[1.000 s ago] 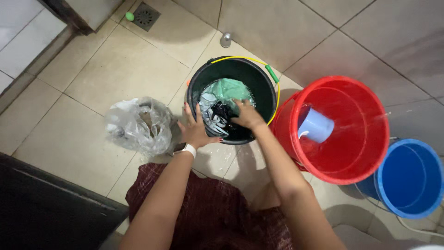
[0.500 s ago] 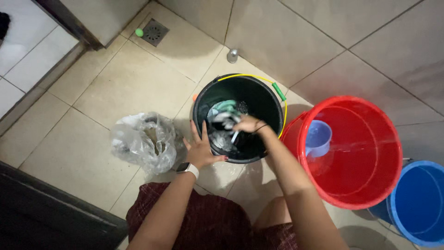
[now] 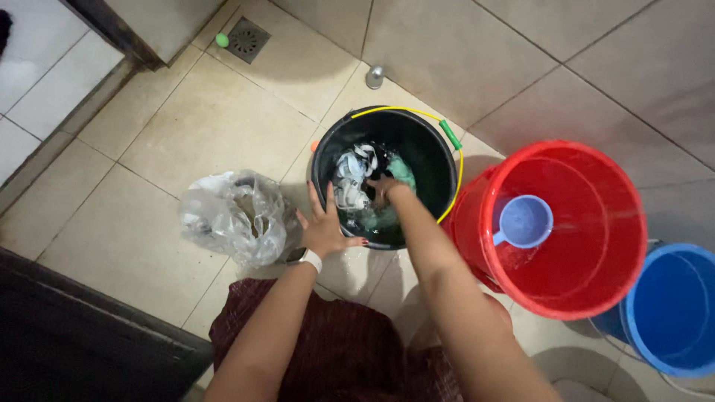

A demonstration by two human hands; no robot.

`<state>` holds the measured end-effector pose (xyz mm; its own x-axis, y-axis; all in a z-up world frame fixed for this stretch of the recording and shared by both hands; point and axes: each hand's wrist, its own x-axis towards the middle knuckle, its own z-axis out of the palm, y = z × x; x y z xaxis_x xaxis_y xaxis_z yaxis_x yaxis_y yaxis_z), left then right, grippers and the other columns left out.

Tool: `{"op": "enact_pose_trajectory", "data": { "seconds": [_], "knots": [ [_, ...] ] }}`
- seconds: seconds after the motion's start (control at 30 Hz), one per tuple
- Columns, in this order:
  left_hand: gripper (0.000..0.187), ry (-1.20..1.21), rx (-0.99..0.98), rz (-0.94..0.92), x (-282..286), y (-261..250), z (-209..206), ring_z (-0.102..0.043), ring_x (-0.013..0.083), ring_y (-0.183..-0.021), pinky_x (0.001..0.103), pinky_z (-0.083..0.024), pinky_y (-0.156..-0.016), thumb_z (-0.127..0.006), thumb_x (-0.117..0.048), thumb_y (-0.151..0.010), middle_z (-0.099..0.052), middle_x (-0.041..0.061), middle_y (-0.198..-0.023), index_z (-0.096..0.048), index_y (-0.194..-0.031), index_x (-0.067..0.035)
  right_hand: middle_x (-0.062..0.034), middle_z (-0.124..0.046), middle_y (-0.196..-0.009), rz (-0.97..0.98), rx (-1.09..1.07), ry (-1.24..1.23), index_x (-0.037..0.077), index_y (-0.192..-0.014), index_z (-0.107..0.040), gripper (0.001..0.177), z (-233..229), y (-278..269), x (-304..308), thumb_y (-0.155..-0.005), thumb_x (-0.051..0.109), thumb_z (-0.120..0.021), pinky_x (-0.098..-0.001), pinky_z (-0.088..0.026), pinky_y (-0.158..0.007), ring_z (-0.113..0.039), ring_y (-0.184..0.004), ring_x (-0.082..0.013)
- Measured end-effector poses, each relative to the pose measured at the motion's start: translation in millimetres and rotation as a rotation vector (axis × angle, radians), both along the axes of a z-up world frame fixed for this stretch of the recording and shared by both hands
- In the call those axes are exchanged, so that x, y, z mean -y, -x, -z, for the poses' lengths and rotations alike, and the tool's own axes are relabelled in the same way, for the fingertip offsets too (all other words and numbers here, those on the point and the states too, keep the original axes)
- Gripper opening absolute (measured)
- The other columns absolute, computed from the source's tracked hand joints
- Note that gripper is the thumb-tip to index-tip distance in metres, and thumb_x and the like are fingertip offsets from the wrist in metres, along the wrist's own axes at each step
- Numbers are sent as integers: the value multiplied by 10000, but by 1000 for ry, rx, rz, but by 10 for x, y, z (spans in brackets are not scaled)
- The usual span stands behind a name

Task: The person unpacks clothes from plastic bags and places them into buckets. They add water and detergent, then wash the clothes by hand in the buckets.

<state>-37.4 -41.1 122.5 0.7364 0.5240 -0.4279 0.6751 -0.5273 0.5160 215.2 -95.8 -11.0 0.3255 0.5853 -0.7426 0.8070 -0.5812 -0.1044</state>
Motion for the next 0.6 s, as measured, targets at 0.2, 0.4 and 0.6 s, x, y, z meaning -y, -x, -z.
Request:
{"op": "enact_pose_trajectory", "data": {
  "seconds": [0.2, 0.4, 0.6],
  "knots": [
    [1613, -86, 28, 49, -95, -19, 21, 103, 473, -1537, 752, -126, -1123, -746, -906, -521, 256, 340, -1602, 107, -1595, -58, -174, -790, -1007, 380, -439, -746, 61, -1036, -749, 248, -1105, -338, 216, -974, 181, -541, -456, -608, -848, -776, -915, -353],
    [1102, -26, -577, 304, 208, 96, -43, 3, 422, -1561, 727, -14, -1198, -334, -897, -811, 30, 180, -1680, 3, -1631, -244, -178, -611, -1400, -132, 655, -811, 173, -1144, -741, 496, -2243, 297, 1345, -661, 101, -655, -614, -451, -994, -594, -1289, -398],
    [697, 149, -688, 817, 1274, 570, 894, -303, 366, -1480, 565, -226, -1190, -423, -616, -942, -328, 141, -1600, -403, -1519, -225, -158, -655, -1358, 781, 612, -1360, 51, -1172, -695, 368, -2614, 1169, 3143, -881, -120, -549, -405, -497, -1120, -624, -1297, -322]
  ]
}}
